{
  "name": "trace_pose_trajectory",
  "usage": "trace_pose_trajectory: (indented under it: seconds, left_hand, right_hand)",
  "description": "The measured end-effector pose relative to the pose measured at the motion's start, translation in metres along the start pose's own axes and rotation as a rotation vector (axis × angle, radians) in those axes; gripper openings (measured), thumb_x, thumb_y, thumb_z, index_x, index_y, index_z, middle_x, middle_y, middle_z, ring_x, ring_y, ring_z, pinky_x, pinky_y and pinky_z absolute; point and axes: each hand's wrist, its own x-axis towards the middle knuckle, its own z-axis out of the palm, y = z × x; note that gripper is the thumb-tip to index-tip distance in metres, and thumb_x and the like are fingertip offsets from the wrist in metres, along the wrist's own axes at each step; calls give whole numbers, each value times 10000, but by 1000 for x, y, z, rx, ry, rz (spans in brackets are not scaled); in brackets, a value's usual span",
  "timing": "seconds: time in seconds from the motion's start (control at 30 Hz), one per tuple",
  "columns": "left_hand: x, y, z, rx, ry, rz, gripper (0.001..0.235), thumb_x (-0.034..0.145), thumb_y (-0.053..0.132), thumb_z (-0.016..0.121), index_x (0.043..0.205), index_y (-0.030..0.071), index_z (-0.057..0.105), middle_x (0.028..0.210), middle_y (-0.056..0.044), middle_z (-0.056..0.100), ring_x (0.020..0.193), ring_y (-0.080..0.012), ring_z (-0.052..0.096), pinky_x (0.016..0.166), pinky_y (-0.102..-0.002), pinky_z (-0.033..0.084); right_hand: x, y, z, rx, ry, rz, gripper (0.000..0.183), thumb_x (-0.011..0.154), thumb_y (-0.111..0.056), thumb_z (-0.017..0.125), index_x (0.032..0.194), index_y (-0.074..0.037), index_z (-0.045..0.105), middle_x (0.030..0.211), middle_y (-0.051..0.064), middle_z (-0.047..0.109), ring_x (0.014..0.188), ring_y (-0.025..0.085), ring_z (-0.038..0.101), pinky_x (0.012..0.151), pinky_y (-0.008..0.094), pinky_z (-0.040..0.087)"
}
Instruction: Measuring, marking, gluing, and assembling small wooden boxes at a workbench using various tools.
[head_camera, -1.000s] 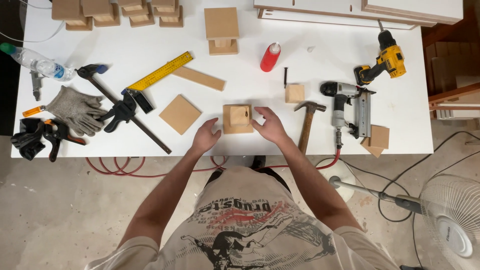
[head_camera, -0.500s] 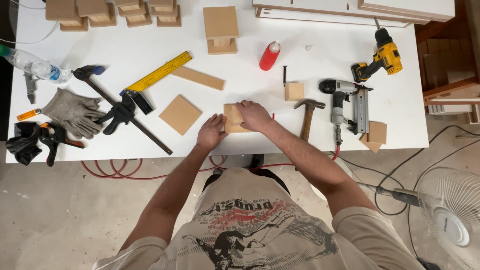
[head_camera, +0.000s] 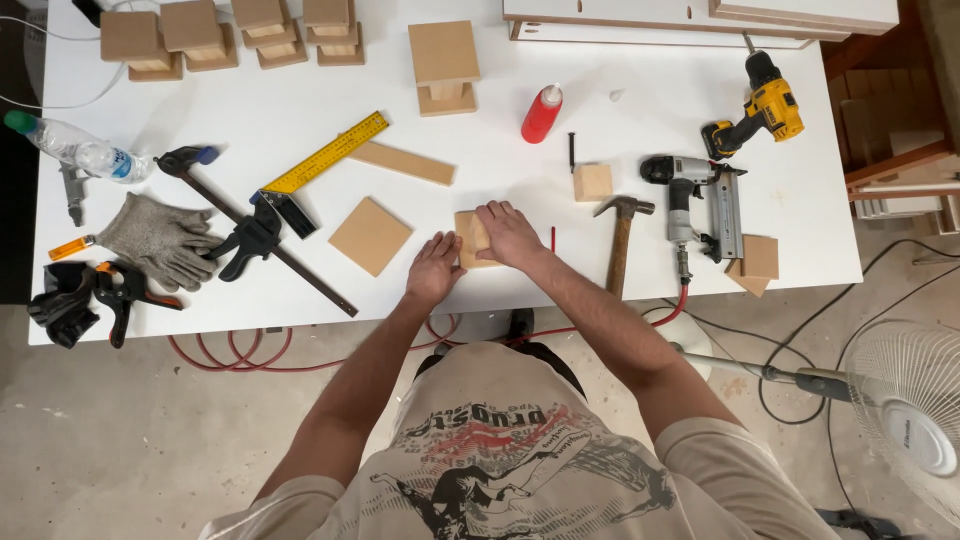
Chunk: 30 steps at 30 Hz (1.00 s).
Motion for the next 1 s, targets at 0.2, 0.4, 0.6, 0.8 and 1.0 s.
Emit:
trace_pose_trajectory:
  seconds: [0.2, 0.4, 0.6, 0.8, 1.0]
  left_hand:
    - [-6, 2, -9, 7, -8, -5, 687, 1015, 494, 556, 1608, 211, 355, 1677, 9, 311, 1562, -221, 234, 1291, -381, 201]
    - [-4, 1, -3, -53, 29, 10, 687, 1016, 494, 550, 1611, 219, 347, 1657, -19, 338, 1550, -246, 261, 1280, -414, 225]
    - [3, -2, 5, -18, 81, 6, 673, 999, 507, 569, 1596, 263, 375, 1611, -2, 371, 1518, -246, 298, 1237, -453, 282]
    - [7, 3, 9, -14, 187, 3, 667, 969, 504, 617, 1570, 278, 438, 1517, -41, 448, 1459, -270, 376, 1171, -484, 329]
    - [-34, 11, 3, -195, 449, 59, 426, 1008, 276, 649, 1420, 169, 623, 1335, -71, 657, 1206, -228, 658, 980, -330, 543]
  right_hand:
    - [-68, -54, -12, 270, 338, 248, 1131, 748, -346, 902, 1612, -10, 255, 1622, 291, 236, 1501, 460, 254, 1235, 615, 236]
    - [-149, -9, 120, 469, 475, 395, 179, 995, -322, 716, 1135, -236, 787, 965, -21, 760, 925, 213, 747, 814, 327, 601]
    - [-196, 6, 133, 755, 230, 825, 269, 1010, -485, 598, 1052, -279, 766, 749, -32, 783, 800, 180, 766, 741, 363, 601]
    - [-192, 10, 112, 906, 245, 821, 318, 943, -391, 723, 1034, -94, 794, 755, 140, 743, 668, 226, 696, 632, 396, 555]
    - [-181, 24, 65, 1226, 378, 701, 257, 1062, -139, 480, 1231, -54, 654, 879, 120, 731, 633, 186, 673, 622, 305, 574]
